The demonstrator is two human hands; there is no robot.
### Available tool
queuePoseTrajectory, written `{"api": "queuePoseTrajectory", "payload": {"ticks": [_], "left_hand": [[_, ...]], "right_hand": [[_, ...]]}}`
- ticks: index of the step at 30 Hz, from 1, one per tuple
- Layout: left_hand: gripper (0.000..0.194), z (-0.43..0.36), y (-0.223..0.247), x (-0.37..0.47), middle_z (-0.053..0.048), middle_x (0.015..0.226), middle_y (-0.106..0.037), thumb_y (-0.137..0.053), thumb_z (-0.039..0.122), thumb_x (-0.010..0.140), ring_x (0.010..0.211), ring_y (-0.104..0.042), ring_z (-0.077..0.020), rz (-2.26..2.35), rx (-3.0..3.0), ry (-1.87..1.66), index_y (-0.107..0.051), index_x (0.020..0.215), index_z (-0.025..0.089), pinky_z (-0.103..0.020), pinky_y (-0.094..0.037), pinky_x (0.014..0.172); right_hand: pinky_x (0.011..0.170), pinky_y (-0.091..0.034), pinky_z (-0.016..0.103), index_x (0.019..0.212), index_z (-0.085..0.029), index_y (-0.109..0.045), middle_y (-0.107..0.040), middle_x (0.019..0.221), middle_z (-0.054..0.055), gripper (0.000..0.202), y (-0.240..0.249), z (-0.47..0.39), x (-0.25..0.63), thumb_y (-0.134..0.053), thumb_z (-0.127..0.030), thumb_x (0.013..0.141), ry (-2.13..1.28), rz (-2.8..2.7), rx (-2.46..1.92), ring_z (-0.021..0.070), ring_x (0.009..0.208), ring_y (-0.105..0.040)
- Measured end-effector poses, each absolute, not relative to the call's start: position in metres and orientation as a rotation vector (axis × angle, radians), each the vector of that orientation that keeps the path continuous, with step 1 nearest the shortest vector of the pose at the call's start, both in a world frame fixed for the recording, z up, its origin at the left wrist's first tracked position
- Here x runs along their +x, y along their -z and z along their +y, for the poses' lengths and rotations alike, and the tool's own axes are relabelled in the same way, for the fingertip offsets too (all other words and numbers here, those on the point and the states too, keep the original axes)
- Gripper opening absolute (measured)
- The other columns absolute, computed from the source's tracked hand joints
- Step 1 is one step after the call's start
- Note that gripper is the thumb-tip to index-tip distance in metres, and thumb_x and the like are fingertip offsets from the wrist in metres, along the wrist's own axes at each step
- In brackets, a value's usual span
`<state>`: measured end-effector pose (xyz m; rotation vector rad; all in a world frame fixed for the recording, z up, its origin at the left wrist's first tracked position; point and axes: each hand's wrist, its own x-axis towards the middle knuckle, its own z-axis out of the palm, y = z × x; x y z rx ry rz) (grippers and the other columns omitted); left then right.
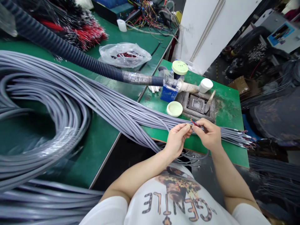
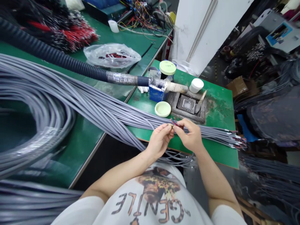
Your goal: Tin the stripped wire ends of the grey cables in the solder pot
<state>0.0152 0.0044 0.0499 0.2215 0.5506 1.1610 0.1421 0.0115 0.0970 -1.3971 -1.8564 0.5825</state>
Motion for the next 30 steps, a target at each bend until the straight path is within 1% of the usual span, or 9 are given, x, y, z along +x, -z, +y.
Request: {"api": "queuePoseTrajectory", "payload": {"ticks": [3,6,9,12,14,18,22,30], "left_hand": [[0.018,0.009,-0.049,0.008,-0.001,0.072,-0.067,-0.074,0.03,0.072,0.061,-0.054,-0.007,0.587,0.269,-1.124,-0.07,0.083,0.016,-0.019,-0.04,0.059],[0.025,0.008,-0.047,-0.002,-0.004,0.077,-0.071,-0.073,0.032,0.073,0.064,-0.057,-0.011,0.697,0.579,-1.074,-0.072,0.092,0.017,-0.022,-0.041,0.06],[0.018,0.006,-0.042,-0.011,-0.006,0.079,-0.071,-0.069,0.032,0.076,0.07,-0.058,-0.0162,0.82,1.089,-1.159,-0.074,0.089,0.02,-0.029,-0.044,0.07],[0.017,0.008,-0.029,-0.013,-0.007,0.083,-0.072,-0.061,0.03,0.083,0.074,-0.059,-0.0185,0.853,1.465,-1.267,-0.075,0.091,0.024,-0.033,-0.042,0.079],[0.019,0.01,-0.017,-0.011,-0.008,0.083,-0.072,-0.058,0.03,0.084,0.074,-0.059,-0.0188,0.853,1.621,-1.263,-0.074,0.093,0.025,-0.033,-0.04,0.078],[0.022,0.012,0.002,-0.007,-0.007,0.075,-0.069,-0.056,0.032,0.086,0.07,-0.056,-0.0179,0.875,1.904,-1.188,-0.072,0.098,0.025,-0.032,-0.035,0.071],[0.027,0.011,0.006,-0.007,-0.008,0.075,-0.068,-0.049,0.033,0.089,0.071,-0.054,-0.0179,0.884,2.029,-1.146,-0.071,0.102,0.024,-0.032,-0.032,0.069],[0.028,0.011,0.007,-0.007,-0.008,0.077,-0.07,-0.047,0.032,0.09,0.071,-0.054,-0.0184,0.873,2.067,-1.149,-0.07,0.103,0.023,-0.033,-0.031,0.069]], "right_hand": [[0.061,-0.039,0.027,0.071,-0.02,-0.058,-0.056,0.067,-0.001,0.017,-0.103,0.029,0.138,-0.06,-0.031,0.083,-0.62,-1.884,-1.423,0.0128,0.063,-0.05],[0.055,-0.034,0.024,0.068,-0.018,-0.058,-0.055,0.063,-0.002,0.018,-0.105,0.056,0.138,-0.06,-0.031,0.082,-0.657,-1.93,-1.473,0.0102,0.057,-0.045],[0.051,-0.029,0.024,0.066,-0.017,-0.058,-0.05,0.055,-0.004,0.022,-0.098,0.086,0.139,-0.059,-0.033,0.08,-0.694,-2.024,-1.518,0.0089,0.051,-0.04],[0.051,-0.028,0.024,0.064,-0.016,-0.059,-0.049,0.051,-0.004,0.023,-0.085,0.113,0.137,-0.058,-0.035,0.078,-0.694,-2.114,-1.567,0.009,0.049,-0.039],[0.051,-0.028,0.024,0.065,-0.015,-0.061,-0.05,0.051,-0.003,0.023,-0.078,0.126,0.134,-0.057,-0.034,0.076,-0.684,-2.16,-1.608,0.0096,0.05,-0.041],[0.052,-0.028,0.024,0.065,-0.015,-0.063,-0.053,0.052,-0.002,0.021,-0.072,0.138,0.126,-0.056,-0.033,0.074,-0.631,-2.238,-1.681,0.0106,0.051,-0.045],[0.054,-0.028,0.024,0.066,-0.015,-0.065,-0.055,0.053,-0.001,0.02,-0.071,0.142,0.121,-0.056,-0.031,0.073,-0.522,-2.319,-1.74,0.0112,0.053,-0.046],[0.054,-0.028,0.025,0.068,-0.016,-0.066,-0.058,0.055,0.0,0.02,-0.071,0.144,0.121,-0.056,-0.031,0.075,-0.458,-2.365,-1.762,0.012,0.053,-0.047]]}}
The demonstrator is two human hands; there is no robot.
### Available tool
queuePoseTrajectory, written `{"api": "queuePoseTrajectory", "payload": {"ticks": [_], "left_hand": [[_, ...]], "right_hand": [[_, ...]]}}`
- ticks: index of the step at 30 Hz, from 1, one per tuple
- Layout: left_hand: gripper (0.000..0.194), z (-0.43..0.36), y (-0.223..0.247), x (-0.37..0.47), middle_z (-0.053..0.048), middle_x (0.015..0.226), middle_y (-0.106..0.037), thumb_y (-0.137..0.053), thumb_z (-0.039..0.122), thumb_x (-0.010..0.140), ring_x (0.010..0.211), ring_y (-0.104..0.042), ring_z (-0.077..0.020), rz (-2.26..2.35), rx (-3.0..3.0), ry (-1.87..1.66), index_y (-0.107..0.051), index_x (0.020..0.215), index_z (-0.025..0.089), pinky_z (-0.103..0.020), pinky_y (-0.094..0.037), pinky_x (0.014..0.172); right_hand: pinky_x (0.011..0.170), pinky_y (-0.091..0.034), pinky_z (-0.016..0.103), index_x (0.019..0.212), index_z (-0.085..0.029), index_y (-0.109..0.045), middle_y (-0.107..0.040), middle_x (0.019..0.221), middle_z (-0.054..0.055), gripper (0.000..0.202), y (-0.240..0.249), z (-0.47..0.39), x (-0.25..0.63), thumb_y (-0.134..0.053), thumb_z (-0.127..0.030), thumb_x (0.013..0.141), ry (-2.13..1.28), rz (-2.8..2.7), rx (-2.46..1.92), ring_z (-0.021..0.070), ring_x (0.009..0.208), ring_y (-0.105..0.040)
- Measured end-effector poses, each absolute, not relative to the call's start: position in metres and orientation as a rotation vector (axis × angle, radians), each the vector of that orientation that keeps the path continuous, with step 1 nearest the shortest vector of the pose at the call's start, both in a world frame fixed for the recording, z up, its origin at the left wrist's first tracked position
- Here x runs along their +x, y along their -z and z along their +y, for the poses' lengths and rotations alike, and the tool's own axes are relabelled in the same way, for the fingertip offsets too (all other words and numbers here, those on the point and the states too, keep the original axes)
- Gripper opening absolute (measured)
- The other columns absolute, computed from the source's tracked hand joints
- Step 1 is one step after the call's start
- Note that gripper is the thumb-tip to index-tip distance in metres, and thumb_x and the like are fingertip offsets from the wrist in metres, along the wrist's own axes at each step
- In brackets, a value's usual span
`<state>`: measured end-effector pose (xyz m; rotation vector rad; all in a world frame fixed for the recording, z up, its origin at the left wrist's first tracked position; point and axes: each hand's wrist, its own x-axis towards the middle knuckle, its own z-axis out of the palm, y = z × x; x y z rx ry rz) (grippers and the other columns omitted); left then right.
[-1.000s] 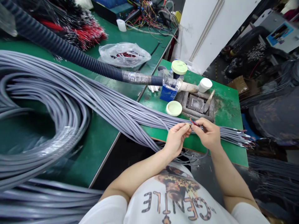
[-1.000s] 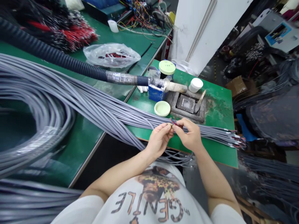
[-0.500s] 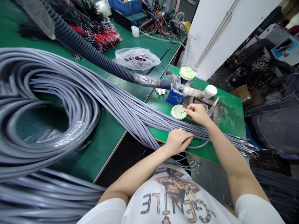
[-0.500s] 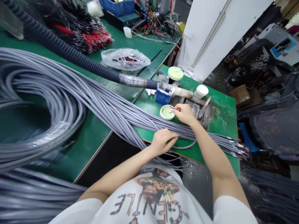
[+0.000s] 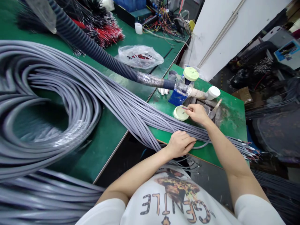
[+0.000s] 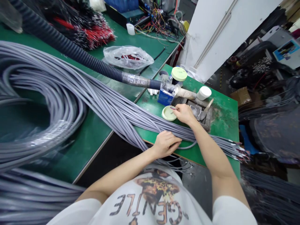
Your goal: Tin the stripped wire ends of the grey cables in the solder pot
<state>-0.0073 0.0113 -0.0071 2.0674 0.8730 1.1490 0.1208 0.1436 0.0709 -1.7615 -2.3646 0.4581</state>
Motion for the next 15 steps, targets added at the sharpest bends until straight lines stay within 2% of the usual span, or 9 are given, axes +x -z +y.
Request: {"api": "queuePoseTrajectory", "payload": {"ticks": [7,15], "left_hand": [[0.025,0.011,0.008,-0.008,-0.008,0.079,-0.07,-0.051,0.031,0.088,0.072,-0.056,-0.0184,0.844,2.01,-1.174,-0.07,0.104,0.024,-0.033,-0.031,0.07],[0.021,0.011,0.007,-0.009,-0.007,0.079,-0.072,-0.055,0.025,0.087,0.072,-0.058,-0.0175,0.818,2.05,-1.249,-0.069,0.102,0.023,-0.033,-0.031,0.068]], "right_hand": [[0.055,-0.03,0.026,0.07,-0.016,-0.067,-0.063,0.061,0.003,0.023,-0.097,0.139,0.16,-0.054,-0.033,0.078,-0.089,-2.302,-1.812,0.0147,0.057,-0.052],[0.061,-0.034,0.03,0.086,-0.016,-0.071,-0.073,0.082,0.011,0.027,-0.077,0.151,0.202,-0.052,-0.034,0.081,0.228,-2.325,-2.161,0.023,0.073,-0.062]]}}
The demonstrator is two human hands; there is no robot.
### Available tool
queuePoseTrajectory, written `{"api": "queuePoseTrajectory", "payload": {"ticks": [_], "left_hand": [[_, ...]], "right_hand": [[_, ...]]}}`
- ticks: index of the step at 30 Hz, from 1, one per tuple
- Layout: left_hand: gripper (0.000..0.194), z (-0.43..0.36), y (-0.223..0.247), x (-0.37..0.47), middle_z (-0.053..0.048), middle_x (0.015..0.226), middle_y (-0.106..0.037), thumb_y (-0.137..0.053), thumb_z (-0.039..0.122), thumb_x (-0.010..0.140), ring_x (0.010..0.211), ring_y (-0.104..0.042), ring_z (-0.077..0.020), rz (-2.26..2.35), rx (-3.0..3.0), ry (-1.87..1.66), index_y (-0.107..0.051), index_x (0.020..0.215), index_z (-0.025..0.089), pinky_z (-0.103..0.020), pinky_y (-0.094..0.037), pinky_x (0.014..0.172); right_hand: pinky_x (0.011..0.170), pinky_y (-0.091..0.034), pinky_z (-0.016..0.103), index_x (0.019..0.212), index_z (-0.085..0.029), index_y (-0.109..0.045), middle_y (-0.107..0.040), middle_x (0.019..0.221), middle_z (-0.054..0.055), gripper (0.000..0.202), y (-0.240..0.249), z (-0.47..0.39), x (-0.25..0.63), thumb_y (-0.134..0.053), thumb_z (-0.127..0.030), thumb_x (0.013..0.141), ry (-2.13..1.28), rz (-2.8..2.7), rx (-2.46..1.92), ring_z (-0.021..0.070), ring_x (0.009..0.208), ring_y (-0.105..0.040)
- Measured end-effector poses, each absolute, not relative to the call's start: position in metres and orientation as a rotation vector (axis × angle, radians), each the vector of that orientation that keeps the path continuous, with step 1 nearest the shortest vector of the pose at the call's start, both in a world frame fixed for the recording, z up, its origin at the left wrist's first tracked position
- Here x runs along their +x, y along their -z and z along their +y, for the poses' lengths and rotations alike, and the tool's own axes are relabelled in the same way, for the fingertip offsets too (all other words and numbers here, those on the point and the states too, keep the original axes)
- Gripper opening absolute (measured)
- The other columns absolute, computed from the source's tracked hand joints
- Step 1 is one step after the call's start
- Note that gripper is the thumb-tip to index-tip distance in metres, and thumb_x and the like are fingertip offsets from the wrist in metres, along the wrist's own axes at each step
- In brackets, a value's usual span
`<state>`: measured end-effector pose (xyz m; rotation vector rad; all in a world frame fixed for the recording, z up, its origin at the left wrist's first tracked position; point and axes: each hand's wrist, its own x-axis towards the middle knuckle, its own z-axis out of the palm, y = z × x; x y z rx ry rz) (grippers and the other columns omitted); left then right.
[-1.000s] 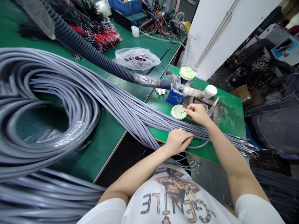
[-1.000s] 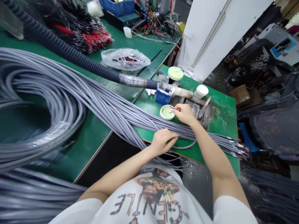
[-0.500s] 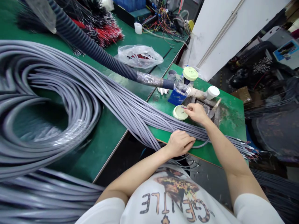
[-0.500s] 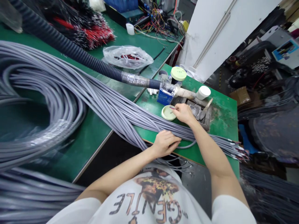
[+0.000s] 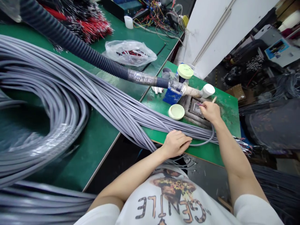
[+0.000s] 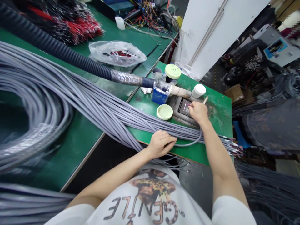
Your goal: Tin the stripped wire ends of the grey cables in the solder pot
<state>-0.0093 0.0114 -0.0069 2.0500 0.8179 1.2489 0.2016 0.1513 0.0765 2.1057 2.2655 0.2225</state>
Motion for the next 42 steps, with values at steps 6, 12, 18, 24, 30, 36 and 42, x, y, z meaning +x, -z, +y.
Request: {"api": "queuePoseTrajectory", "payload": {"ticks": [6,12,18,24,30,36,42], "left_hand": [[0.016,0.012,0.006,-0.007,-0.003,0.075,-0.071,-0.054,0.024,0.088,0.067,-0.058,-0.0144,0.835,2.137,-1.379,-0.066,0.097,0.02,-0.032,-0.032,0.063],[0.013,0.013,0.003,-0.007,-0.001,0.073,-0.07,-0.055,0.024,0.088,0.065,-0.056,-0.0135,0.857,2.19,-1.417,-0.065,0.094,0.019,-0.032,-0.032,0.061],[0.015,0.013,0.003,-0.008,-0.002,0.073,-0.071,-0.053,0.024,0.089,0.064,-0.057,-0.0129,0.857,2.2,-1.405,-0.066,0.094,0.019,-0.032,-0.033,0.061],[0.014,0.013,0.004,-0.007,-0.002,0.074,-0.071,-0.054,0.023,0.088,0.065,-0.057,-0.013,0.851,2.195,-1.4,-0.065,0.095,0.019,-0.032,-0.032,0.061],[0.014,0.013,0.004,-0.008,-0.001,0.073,-0.07,-0.055,0.024,0.088,0.064,-0.055,-0.0133,0.853,2.202,-1.393,-0.065,0.095,0.019,-0.032,-0.032,0.061],[0.015,0.013,0.004,-0.007,-0.001,0.071,-0.068,-0.053,0.025,0.089,0.064,-0.055,-0.0133,0.868,2.224,-1.392,-0.065,0.094,0.019,-0.032,-0.032,0.061],[0.016,0.013,0.005,-0.007,0.0,0.069,-0.067,-0.052,0.027,0.089,0.063,-0.054,-0.0133,0.882,2.241,-1.383,-0.066,0.094,0.019,-0.033,-0.032,0.061]], "right_hand": [[0.065,-0.038,0.03,0.09,-0.016,-0.07,-0.073,0.09,0.013,0.028,-0.064,0.156,0.205,-0.047,-0.032,0.084,-0.314,2.118,2.047,0.0259,0.083,-0.065],[0.067,-0.041,0.031,0.093,-0.017,-0.069,-0.072,0.092,0.014,0.029,-0.06,0.157,0.208,-0.045,-0.032,0.086,-0.316,2.053,2.014,0.0273,0.086,-0.066],[0.062,-0.038,0.031,0.089,-0.017,-0.07,-0.073,0.087,0.013,0.028,-0.056,0.158,0.209,-0.046,-0.032,0.083,-0.34,2.084,2.014,0.0276,0.081,-0.066],[0.058,-0.034,0.028,0.079,-0.016,-0.069,-0.07,0.074,0.008,0.024,-0.076,0.151,0.205,-0.052,-0.034,0.079,-0.153,2.315,2.125,0.0214,0.068,-0.061],[0.053,-0.03,0.024,0.068,-0.016,-0.065,-0.057,0.055,-0.001,0.024,-0.1,0.14,0.171,-0.058,-0.036,0.077,0.458,2.694,2.003,0.0119,0.053,-0.048],[0.055,-0.029,0.025,0.071,-0.016,-0.068,-0.062,0.061,0.001,0.018,-0.091,0.144,0.131,-0.059,-0.03,0.076,0.45,2.649,1.847,0.013,0.057,-0.051],[0.056,-0.03,0.025,0.077,-0.018,-0.071,-0.068,0.067,0.003,0.018,-0.079,0.15,0.118,-0.057,-0.029,0.078,0.364,2.555,1.774,0.0147,0.06,-0.055]]}}
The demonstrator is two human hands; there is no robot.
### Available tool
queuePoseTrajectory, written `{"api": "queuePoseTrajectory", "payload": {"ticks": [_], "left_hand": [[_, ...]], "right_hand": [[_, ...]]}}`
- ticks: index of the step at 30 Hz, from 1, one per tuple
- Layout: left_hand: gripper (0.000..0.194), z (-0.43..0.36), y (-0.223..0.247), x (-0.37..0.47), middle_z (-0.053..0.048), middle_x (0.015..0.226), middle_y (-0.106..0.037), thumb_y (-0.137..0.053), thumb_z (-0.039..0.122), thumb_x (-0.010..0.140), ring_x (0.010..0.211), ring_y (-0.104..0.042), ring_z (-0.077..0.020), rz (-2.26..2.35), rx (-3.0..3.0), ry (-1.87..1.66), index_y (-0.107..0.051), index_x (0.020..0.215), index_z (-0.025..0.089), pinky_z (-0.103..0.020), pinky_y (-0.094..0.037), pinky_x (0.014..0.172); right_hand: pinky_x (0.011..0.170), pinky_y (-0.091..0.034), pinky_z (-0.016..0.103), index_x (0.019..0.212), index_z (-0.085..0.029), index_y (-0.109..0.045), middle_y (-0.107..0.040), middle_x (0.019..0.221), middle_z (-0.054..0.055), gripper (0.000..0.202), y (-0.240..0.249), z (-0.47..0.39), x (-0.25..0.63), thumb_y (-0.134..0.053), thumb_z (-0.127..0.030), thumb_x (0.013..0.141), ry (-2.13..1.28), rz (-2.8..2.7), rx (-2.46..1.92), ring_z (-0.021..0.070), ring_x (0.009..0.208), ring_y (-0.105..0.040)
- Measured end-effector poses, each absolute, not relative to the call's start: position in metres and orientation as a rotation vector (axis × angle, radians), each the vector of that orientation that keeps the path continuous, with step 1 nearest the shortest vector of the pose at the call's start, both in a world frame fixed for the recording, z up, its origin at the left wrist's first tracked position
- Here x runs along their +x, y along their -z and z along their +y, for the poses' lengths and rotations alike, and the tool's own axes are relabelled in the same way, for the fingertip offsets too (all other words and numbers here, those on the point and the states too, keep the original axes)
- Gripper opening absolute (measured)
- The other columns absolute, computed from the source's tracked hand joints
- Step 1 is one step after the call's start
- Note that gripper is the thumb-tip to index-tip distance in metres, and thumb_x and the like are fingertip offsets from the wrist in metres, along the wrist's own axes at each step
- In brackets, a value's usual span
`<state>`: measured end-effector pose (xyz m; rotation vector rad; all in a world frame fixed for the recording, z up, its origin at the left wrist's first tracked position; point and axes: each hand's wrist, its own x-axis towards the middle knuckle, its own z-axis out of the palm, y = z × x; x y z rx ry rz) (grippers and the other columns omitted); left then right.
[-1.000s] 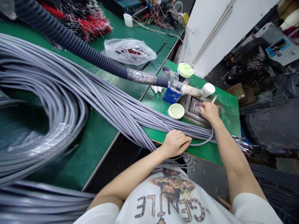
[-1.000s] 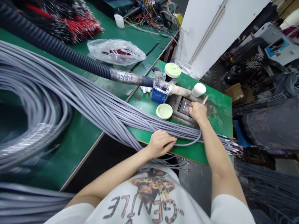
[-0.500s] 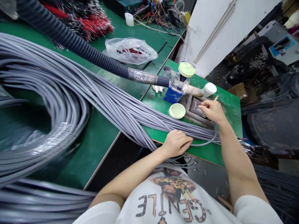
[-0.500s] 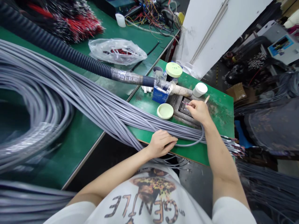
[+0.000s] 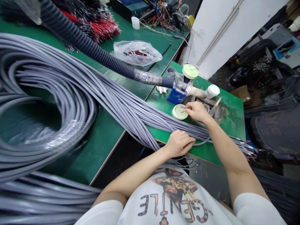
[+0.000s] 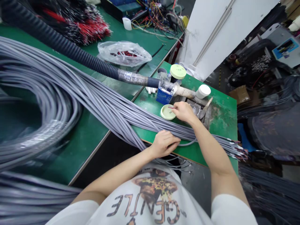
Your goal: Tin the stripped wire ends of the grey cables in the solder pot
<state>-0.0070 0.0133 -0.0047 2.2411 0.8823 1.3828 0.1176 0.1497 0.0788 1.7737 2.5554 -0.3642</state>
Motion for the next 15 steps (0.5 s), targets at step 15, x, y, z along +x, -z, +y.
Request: {"api": "queuePoseTrajectory", "payload": {"ticks": [15], "left_hand": [[0.017,0.014,0.005,-0.008,-0.002,0.07,-0.068,-0.05,0.027,0.09,0.064,-0.055,-0.0135,0.855,2.215,-1.392,-0.065,0.094,0.019,-0.031,-0.032,0.061]], "right_hand": [[0.06,-0.034,0.029,0.084,-0.018,-0.071,-0.072,0.078,0.008,0.026,-0.105,0.149,0.176,-0.053,-0.036,0.081,-0.23,2.313,2.034,0.0216,0.071,-0.061]]}}
